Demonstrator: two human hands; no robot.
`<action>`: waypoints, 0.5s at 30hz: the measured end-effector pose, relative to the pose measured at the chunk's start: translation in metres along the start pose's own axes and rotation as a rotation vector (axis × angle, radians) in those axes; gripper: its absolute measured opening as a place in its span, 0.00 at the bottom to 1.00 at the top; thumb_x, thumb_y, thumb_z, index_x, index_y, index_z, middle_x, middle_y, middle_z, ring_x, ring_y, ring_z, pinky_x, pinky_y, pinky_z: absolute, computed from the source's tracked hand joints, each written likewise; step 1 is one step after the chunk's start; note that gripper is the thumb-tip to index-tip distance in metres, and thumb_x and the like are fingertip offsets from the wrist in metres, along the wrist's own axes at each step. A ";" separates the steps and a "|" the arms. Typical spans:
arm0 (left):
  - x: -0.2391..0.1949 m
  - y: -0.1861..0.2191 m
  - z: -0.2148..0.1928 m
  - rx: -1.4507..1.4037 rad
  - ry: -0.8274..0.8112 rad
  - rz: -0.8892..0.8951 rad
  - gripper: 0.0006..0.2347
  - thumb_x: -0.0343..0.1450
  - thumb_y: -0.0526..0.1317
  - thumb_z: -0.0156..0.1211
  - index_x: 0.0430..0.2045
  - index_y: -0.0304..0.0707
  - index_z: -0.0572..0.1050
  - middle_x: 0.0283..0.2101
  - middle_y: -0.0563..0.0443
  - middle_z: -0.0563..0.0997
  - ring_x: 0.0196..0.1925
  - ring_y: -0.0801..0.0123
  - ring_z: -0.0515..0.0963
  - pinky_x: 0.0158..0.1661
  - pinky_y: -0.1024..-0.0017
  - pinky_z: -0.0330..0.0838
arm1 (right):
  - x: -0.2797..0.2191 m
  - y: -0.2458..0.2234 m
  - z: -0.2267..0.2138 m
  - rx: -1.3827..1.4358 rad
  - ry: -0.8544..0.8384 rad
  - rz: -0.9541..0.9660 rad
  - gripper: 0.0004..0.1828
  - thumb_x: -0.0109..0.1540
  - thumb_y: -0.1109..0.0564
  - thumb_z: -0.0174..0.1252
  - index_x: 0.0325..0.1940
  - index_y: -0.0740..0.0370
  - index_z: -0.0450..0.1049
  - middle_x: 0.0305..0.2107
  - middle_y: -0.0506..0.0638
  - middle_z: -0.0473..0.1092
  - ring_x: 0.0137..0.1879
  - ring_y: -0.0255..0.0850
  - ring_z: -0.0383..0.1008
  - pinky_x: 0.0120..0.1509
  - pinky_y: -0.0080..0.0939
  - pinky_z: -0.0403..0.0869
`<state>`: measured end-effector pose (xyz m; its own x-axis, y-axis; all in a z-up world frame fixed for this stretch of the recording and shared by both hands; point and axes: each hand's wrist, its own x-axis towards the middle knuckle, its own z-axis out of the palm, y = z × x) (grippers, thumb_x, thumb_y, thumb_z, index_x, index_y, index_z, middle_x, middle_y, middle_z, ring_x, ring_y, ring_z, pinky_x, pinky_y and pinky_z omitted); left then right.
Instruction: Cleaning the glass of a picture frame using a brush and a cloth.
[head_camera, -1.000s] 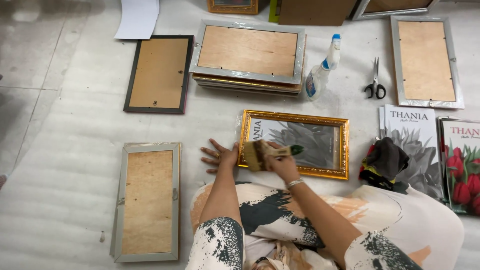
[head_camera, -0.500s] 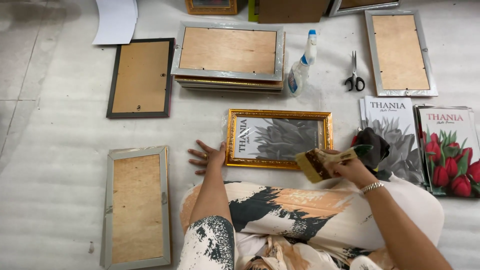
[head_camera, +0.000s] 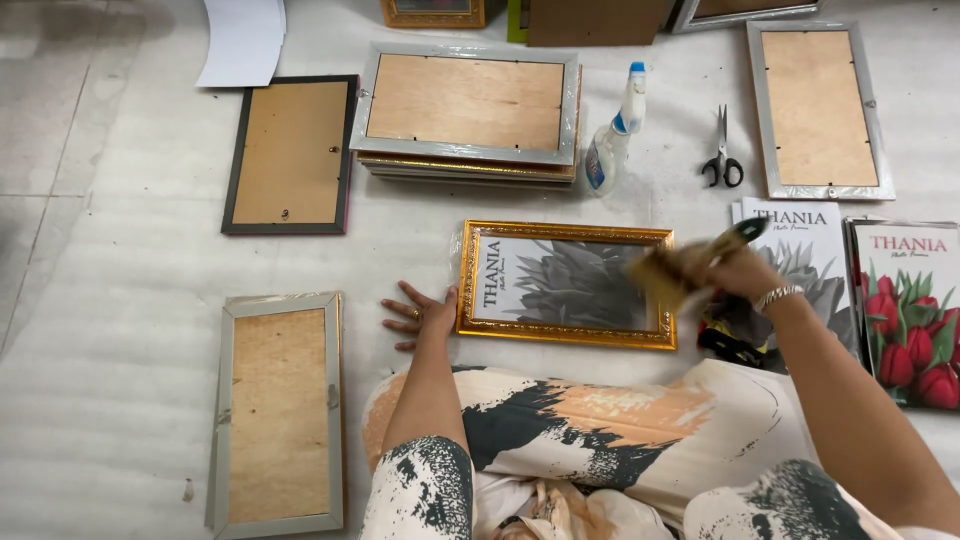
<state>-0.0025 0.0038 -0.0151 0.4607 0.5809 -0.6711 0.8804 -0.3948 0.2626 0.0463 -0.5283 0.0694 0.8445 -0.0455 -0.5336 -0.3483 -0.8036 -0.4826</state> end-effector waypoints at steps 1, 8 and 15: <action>-0.001 0.001 -0.002 -0.003 -0.001 0.005 0.45 0.71 0.70 0.44 0.71 0.65 0.18 0.72 0.47 0.08 0.73 0.34 0.11 0.61 0.23 0.13 | 0.044 0.034 0.001 -0.155 0.238 0.061 0.39 0.54 0.28 0.62 0.47 0.67 0.83 0.44 0.59 0.80 0.58 0.57 0.76 0.64 0.56 0.72; -0.004 0.005 -0.003 0.000 -0.017 -0.016 0.44 0.72 0.68 0.42 0.70 0.65 0.16 0.72 0.46 0.07 0.72 0.35 0.10 0.61 0.23 0.13 | -0.086 -0.161 0.003 0.073 -0.090 -0.114 0.32 0.53 0.46 0.62 0.49 0.79 0.79 0.46 0.76 0.76 0.59 0.70 0.73 0.70 0.65 0.68; -0.001 0.000 0.001 -0.002 -0.018 -0.002 0.45 0.71 0.69 0.44 0.70 0.66 0.17 0.72 0.48 0.08 0.73 0.36 0.11 0.61 0.24 0.13 | 0.018 -0.115 0.012 -0.167 0.107 -0.156 0.32 0.56 0.32 0.60 0.48 0.60 0.82 0.42 0.55 0.79 0.56 0.49 0.77 0.65 0.47 0.72</action>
<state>-0.0026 0.0030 -0.0150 0.4568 0.5684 -0.6843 0.8815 -0.3925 0.2624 0.0964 -0.4292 0.1072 0.9239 0.0311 -0.3814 -0.1461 -0.8924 -0.4269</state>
